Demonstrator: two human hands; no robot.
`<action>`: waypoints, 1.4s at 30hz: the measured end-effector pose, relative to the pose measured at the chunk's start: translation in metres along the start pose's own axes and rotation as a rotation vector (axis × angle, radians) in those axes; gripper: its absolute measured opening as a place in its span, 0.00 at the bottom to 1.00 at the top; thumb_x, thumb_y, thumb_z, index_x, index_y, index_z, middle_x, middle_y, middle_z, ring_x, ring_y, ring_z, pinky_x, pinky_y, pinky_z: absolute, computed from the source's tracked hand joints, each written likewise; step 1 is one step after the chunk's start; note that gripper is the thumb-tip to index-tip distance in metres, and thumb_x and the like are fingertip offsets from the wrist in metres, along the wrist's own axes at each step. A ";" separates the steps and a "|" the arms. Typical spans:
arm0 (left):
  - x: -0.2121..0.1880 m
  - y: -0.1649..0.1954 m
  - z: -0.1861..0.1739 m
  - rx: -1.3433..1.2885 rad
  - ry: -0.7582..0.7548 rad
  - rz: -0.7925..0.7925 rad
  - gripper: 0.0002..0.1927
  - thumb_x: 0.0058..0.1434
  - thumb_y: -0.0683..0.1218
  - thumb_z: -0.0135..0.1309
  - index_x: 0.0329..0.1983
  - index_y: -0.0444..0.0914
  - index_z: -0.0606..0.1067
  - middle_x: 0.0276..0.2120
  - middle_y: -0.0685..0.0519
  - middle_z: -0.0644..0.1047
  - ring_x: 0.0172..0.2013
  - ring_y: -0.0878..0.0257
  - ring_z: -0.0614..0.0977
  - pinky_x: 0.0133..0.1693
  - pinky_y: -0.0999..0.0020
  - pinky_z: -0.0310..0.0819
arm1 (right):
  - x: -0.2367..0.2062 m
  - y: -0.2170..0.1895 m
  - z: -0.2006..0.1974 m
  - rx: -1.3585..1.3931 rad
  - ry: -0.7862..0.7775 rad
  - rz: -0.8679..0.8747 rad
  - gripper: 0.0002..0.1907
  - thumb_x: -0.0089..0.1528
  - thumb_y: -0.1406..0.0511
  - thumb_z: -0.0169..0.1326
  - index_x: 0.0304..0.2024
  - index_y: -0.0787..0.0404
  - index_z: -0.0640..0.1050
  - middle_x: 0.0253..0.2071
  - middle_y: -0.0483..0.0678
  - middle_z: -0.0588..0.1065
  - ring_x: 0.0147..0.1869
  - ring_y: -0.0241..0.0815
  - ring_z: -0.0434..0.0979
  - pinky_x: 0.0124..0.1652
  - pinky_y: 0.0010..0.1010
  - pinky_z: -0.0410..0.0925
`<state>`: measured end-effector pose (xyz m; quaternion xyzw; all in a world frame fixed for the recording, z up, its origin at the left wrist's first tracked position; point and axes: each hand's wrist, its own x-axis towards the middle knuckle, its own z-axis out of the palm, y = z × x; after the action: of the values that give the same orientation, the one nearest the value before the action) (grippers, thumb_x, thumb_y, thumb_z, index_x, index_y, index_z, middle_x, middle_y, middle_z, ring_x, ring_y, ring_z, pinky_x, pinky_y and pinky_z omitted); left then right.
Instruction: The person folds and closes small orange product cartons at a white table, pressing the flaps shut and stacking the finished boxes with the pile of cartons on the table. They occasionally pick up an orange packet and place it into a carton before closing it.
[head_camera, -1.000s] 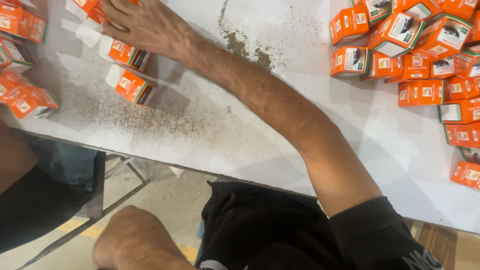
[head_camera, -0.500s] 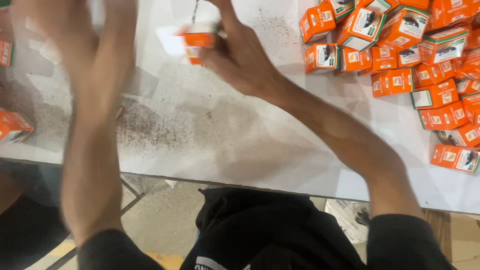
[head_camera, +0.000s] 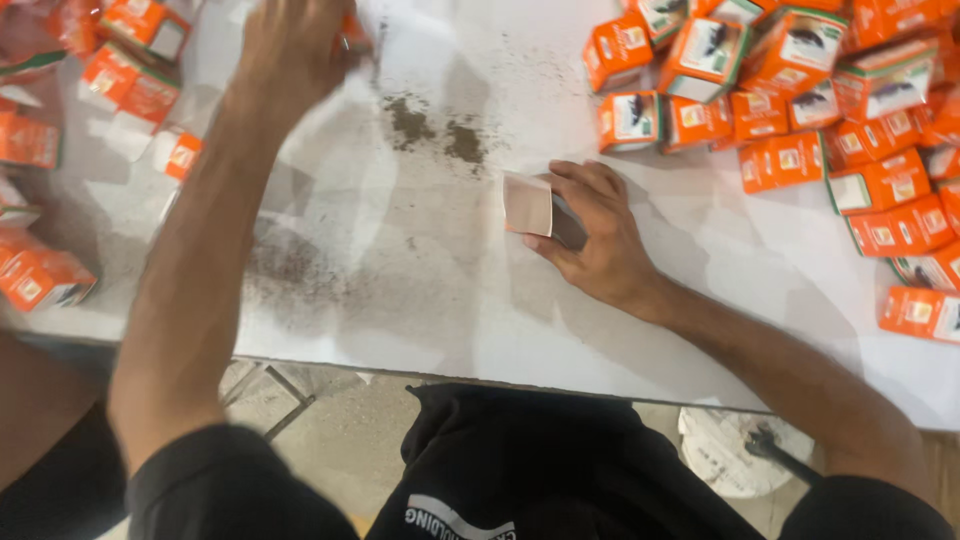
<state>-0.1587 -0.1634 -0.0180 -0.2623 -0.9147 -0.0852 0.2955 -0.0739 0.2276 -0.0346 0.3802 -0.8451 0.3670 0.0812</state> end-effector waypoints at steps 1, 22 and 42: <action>-0.015 0.018 0.000 -0.031 -0.020 -0.008 0.19 0.58 0.42 0.69 0.49 0.36 0.74 0.41 0.44 0.75 0.36 0.45 0.80 0.33 0.50 0.73 | -0.002 0.002 0.000 0.084 0.005 0.008 0.33 0.51 0.65 0.73 0.56 0.66 0.74 0.59 0.57 0.73 0.65 0.57 0.70 0.63 0.48 0.64; -0.015 0.237 0.007 -0.490 0.027 -0.399 0.11 0.56 0.36 0.63 0.41 0.36 0.76 0.51 0.33 0.66 0.53 0.39 0.71 0.50 0.48 0.69 | 0.000 0.002 0.002 0.180 -0.009 0.023 0.32 0.49 0.68 0.74 0.54 0.67 0.76 0.52 0.53 0.76 0.59 0.54 0.74 0.57 0.43 0.68; 0.005 0.195 0.009 -1.419 -0.328 -0.997 0.05 0.65 0.38 0.55 0.41 0.29 0.76 0.32 0.45 0.78 0.29 0.61 0.77 0.31 0.66 0.76 | -0.005 -0.003 0.004 -0.062 0.072 -0.120 0.23 0.53 0.67 0.72 0.49 0.63 0.78 0.52 0.56 0.78 0.62 0.54 0.77 0.57 0.42 0.71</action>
<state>-0.0631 0.0072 -0.0220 0.0370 -0.6850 -0.7133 -0.1438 -0.0683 0.2268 -0.0378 0.4143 -0.8281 0.3486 0.1450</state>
